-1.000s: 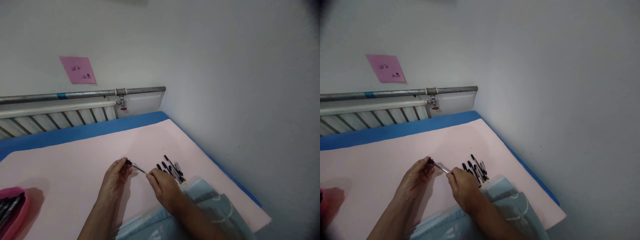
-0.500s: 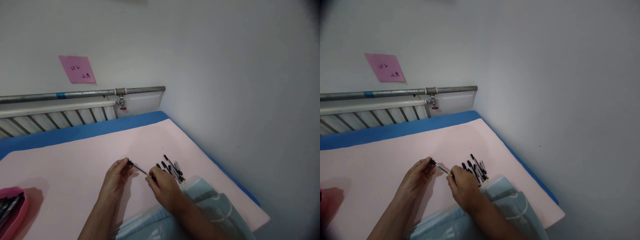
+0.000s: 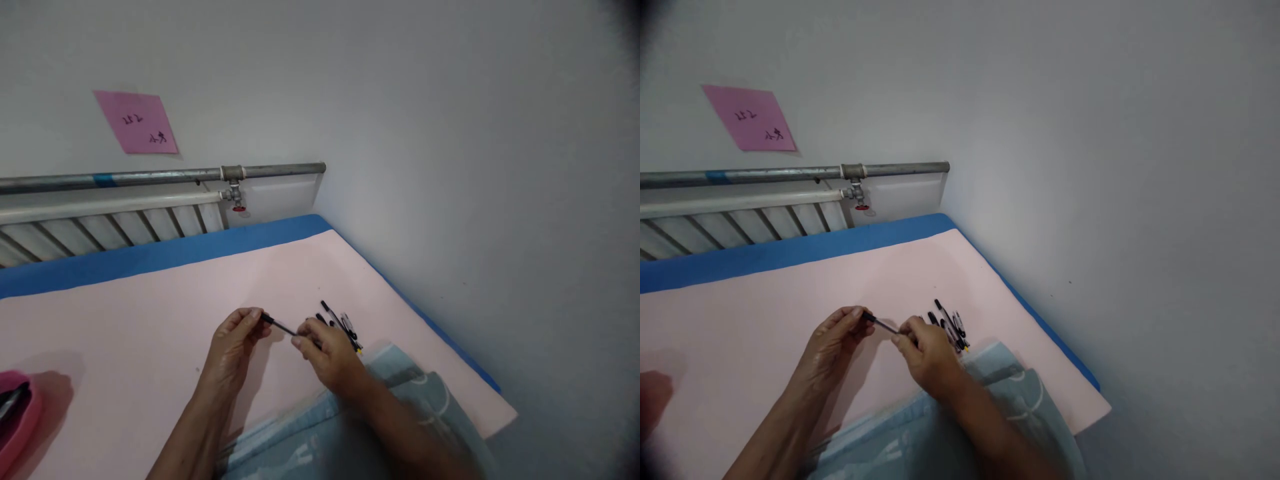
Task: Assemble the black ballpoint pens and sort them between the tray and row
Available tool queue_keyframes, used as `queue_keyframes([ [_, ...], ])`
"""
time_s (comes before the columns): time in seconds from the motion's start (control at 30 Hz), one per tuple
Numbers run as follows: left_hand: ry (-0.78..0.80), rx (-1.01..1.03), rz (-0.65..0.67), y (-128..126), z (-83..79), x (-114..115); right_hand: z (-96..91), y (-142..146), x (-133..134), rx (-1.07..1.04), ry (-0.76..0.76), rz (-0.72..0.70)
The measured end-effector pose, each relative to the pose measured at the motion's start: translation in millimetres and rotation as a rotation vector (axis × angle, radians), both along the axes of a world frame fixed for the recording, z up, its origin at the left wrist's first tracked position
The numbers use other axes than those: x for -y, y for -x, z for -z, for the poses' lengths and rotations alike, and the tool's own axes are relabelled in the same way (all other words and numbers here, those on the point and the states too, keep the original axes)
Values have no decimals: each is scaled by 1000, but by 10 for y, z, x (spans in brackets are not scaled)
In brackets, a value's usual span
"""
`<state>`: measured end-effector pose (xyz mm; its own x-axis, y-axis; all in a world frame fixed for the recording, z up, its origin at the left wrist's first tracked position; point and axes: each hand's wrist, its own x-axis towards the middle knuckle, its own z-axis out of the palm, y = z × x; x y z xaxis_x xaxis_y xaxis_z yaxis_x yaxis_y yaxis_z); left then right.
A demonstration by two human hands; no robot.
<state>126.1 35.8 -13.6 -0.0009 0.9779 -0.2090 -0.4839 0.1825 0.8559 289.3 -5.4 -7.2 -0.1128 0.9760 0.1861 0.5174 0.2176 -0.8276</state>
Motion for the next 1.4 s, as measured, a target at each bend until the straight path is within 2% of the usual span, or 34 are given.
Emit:
queue_keyframes([
  [0.1, -60, -232, 107, -107, 30, 71, -30, -98, -52, -85, -64, 202],
  [0.2, -194, -632, 234, -283, 102, 166, -42, -171, -88, -192, -113, 326],
  [0.27, -298, -835, 257, -412, 152, 216, -45, -180, -92, -231, -119, 336],
  [0.4, -460, -1056, 297, -603, 194, 268, -55, -140, -68, -231, -129, 312],
  [0.5, -494, -1209, 318, -635, 192, 297, -68, -120, -53, -217, -130, 296],
  [0.57, -467, -1230, 285, -593, 192, 314, -76, -123, -48, -202, -131, 298],
  [0.73, -195, -1101, 139, -274, 161, 239, -86, -125, -38, -129, -128, 287],
  [0.83, -22, -1011, 169, -4, 91, 88, -77, -87, -31, -63, -125, 241],
  [0.9, 110, -745, 222, 163, 26, -19, -63, -43, -20, -17, -122, 189],
  [0.97, 210, -384, 173, 295, -36, -104, -44, 6, -1, 25, -105, 122],
  [1.03, 256, -72, 42, 380, -79, -157, -23, 50, 20, 56, -81, 54],
  [1.1, 264, 106, -68, 417, -98, -183, -4, 80, 36, 81, -72, 3],
  [1.23, 248, 212, -126, 398, -96, -185, 24, 107, 42, 104, -55, -59],
  [1.4, 244, 290, -130, 354, -102, -172, 29, 110, 30, 97, -28, -26],
])
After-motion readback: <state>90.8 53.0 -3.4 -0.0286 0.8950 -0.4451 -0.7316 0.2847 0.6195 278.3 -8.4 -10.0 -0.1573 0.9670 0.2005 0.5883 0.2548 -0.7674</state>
